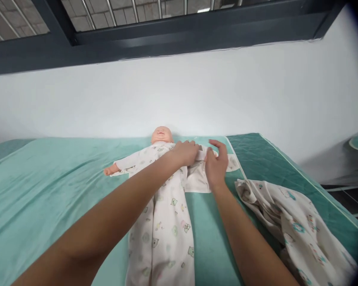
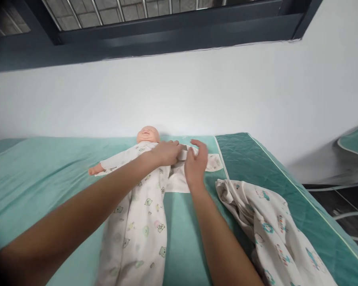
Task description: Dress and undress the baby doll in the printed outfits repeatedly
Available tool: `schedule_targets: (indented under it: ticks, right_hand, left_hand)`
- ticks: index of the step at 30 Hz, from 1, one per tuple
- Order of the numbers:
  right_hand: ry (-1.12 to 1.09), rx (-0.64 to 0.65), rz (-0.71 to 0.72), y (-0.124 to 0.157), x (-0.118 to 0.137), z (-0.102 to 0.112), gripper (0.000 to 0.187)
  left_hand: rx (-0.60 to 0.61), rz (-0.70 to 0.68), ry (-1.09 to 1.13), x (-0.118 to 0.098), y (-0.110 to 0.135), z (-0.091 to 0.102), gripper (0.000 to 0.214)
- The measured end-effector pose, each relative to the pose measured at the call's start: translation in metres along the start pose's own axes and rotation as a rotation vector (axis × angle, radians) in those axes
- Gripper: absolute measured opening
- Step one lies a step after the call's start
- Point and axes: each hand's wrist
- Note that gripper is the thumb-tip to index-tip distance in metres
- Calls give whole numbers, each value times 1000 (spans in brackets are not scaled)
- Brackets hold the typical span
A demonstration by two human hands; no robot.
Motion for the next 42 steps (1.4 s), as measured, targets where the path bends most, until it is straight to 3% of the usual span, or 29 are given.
schedule_targets:
  ticks: [4,7,10,16,19,23,26,32,38,42]
  right_hand:
    - [-97,444,107,37,25,-24,37]
    - [-105,576,82,51,28,-33,42]
    - [-95,627,45,54,27,-34,44]
    - [-93,661,-4,51,28,-34,48]
    - [-98,672,-55,53,29,-36,51]
    - [-95,676,-74,54,29,-35,56]
    - [-106,655,3,54,28,-34,55]
    - [-69,665,155,53,29,-30,43]
    - [31,740,282,59,41,-28,50]
    - [49,681,334,64,43,-29,46]
  left_hand:
    - [-276,58,246,24,65,-4,24]
    - [-566,185,562,49,112,-23,30]
    - [-688,305,792,69,133,-46,36]
    - [-693,447,1046,83,128,-56,35]
    - [-717,418,1074,85,125,-57,28]
    - [-875,294,957,83,121,-62,21]
    - [-985,140,766,77,120,-62,26]
    - [-1070,-100,538,67,122,-61,42]
    - [-1062,-121,484,65,122,-63,44]
    - [-1055,-88,511,65,120,-64,46]
Point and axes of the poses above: each hand's wrist, its own y-axis away from the middle knuckle, its own z-axis out of the back of the hand, x = y × z, and after that the axes turned 6 degrees about y, right-handed
